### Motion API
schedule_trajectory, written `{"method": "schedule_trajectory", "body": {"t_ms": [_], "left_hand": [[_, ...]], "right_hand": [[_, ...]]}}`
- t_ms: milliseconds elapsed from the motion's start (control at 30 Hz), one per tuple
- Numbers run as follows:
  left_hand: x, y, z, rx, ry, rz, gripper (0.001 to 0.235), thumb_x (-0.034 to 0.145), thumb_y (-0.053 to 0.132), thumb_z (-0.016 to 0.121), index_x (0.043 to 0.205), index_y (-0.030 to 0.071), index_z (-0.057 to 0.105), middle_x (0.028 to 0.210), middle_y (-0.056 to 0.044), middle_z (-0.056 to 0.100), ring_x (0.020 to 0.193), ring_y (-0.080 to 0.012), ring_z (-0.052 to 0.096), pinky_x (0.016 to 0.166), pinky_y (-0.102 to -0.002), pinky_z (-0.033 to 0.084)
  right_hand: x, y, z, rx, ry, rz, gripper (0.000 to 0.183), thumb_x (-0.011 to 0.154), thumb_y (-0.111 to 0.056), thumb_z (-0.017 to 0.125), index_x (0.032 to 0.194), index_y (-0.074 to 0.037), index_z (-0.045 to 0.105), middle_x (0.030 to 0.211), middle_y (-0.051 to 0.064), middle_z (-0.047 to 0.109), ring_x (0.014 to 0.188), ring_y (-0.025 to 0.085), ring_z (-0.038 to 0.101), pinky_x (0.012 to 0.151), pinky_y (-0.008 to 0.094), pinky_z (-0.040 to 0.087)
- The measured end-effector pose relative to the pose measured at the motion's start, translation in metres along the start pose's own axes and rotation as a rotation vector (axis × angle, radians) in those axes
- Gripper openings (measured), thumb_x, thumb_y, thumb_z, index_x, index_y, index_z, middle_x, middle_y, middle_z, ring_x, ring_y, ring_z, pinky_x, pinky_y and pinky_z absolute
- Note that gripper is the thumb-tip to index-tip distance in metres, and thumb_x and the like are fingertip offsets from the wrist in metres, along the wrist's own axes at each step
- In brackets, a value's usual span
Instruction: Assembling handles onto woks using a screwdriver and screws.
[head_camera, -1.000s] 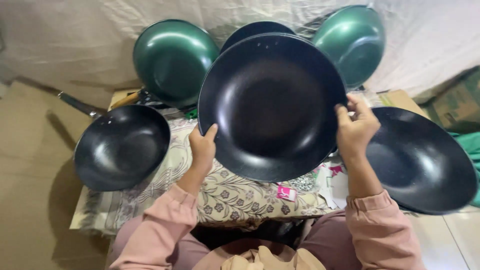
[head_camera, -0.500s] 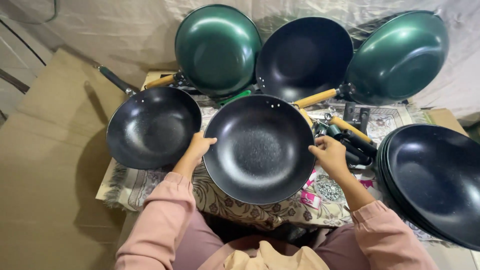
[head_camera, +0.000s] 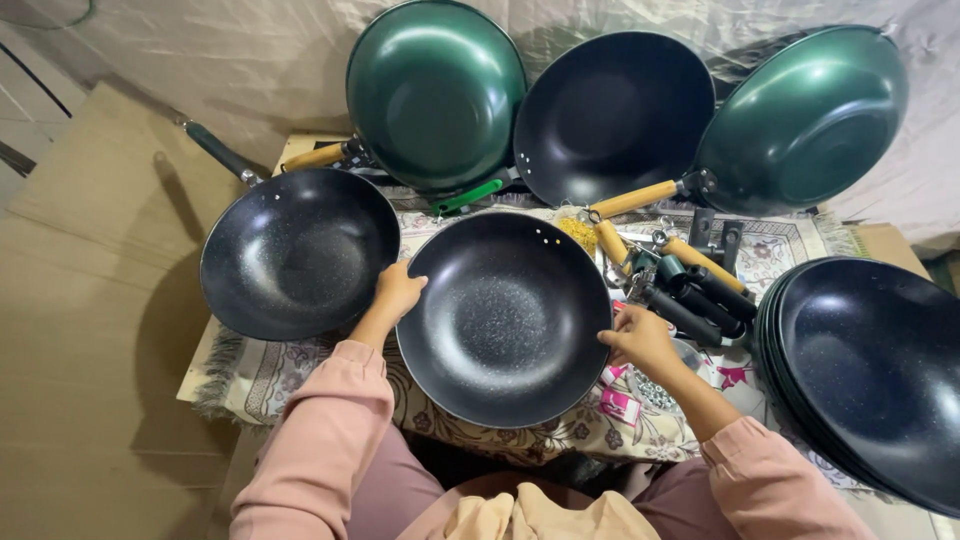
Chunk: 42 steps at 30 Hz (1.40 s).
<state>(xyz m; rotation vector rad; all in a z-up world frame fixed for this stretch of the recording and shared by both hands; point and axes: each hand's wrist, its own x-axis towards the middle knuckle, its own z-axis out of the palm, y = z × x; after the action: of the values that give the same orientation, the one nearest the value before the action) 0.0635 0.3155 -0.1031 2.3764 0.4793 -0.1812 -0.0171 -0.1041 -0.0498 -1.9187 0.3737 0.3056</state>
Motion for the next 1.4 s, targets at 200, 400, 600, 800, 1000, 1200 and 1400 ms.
{"method": "schedule_trajectory", "body": {"t_ms": [200, 400, 600, 800, 1000, 1200, 1400], "left_hand": [[-0.020, 0.014, -0.018, 0.066, -0.037, 0.019, 0.053, 0.093, 0.024, 0.071, 0.141, 0.004, 0.059, 0.131, -0.024, 0.066, 0.124, -0.0399, 0.063, 0.097, -0.051, 0.055], [-0.040, 0.034, -0.024, 0.209, 0.012, 0.040, 0.045, 0.097, 0.029, 0.064, 0.137, 0.008, 0.062, 0.125, -0.022, 0.069, 0.117, -0.0405, 0.066, 0.093, -0.052, 0.058], [-0.058, 0.052, -0.018, 0.224, 0.121, 0.211, 0.050, 0.097, 0.022, 0.062, 0.145, 0.013, 0.051, 0.125, -0.020, 0.064, 0.116, -0.0417, 0.066, 0.092, -0.053, 0.058], [-0.065, 0.049, -0.020, 0.089, 0.234, 0.521, 0.055, 0.089, 0.008, 0.066, 0.142, 0.003, 0.054, 0.117, -0.028, 0.065, 0.113, -0.0473, 0.064, 0.097, -0.054, 0.055], [-0.060, 0.057, 0.008, 0.193, 0.429, 0.879, 0.059, 0.075, 0.013, 0.077, 0.132, 0.016, 0.063, 0.135, -0.015, 0.058, 0.128, -0.0356, 0.055, 0.105, -0.051, 0.042], [-0.166, 0.095, 0.050, 0.143, -0.026, 1.060, 0.046, 0.094, 0.050, 0.064, 0.125, 0.017, 0.066, 0.132, -0.012, 0.061, 0.131, -0.0308, 0.054, 0.108, -0.053, 0.037], [-0.219, 0.097, 0.060, 0.339, -0.496, 1.015, 0.090, 0.083, 0.075, 0.054, 0.149, 0.013, 0.047, 0.148, -0.018, 0.052, 0.138, -0.0343, 0.049, 0.113, -0.062, 0.031]], "right_hand": [[-0.004, 0.003, 0.000, -0.131, -0.135, 0.052, 0.018, 0.074, -0.001, 0.079, 0.079, 0.008, 0.064, 0.056, 0.028, 0.068, 0.047, 0.034, 0.072, 0.046, 0.040, 0.063], [-0.010, -0.014, -0.007, -0.212, -0.284, 0.081, 0.020, 0.076, -0.002, 0.080, 0.076, 0.010, 0.064, 0.062, 0.033, 0.070, 0.052, 0.035, 0.074, 0.049, 0.040, 0.063], [0.009, -0.006, -0.009, -0.466, -0.145, -0.114, 0.044, 0.085, -0.042, 0.080, 0.109, -0.005, 0.075, 0.058, 0.013, 0.073, 0.053, 0.024, 0.076, 0.056, 0.036, 0.063], [0.019, 0.008, -0.003, -0.388, 0.086, -0.355, 0.060, 0.086, -0.020, 0.079, 0.144, -0.024, 0.062, 0.085, 0.009, 0.077, 0.074, 0.026, 0.076, 0.066, 0.036, 0.064], [0.029, 0.022, 0.003, -0.491, 0.095, -0.442, 0.061, 0.085, -0.019, 0.074, 0.145, -0.028, 0.063, 0.071, 0.007, 0.074, 0.075, 0.031, 0.074, 0.073, 0.043, 0.058], [0.015, 0.006, 0.006, -0.664, 0.072, -0.362, 0.068, 0.084, -0.024, 0.067, 0.151, -0.033, 0.053, 0.075, 0.010, 0.076, 0.085, 0.037, 0.074, 0.078, 0.051, 0.054], [-0.008, -0.017, 0.009, -0.829, -0.024, -0.332, 0.080, 0.086, -0.021, 0.063, 0.161, -0.024, 0.036, 0.102, 0.024, 0.077, 0.103, 0.046, 0.072, 0.091, 0.055, 0.055]]}}
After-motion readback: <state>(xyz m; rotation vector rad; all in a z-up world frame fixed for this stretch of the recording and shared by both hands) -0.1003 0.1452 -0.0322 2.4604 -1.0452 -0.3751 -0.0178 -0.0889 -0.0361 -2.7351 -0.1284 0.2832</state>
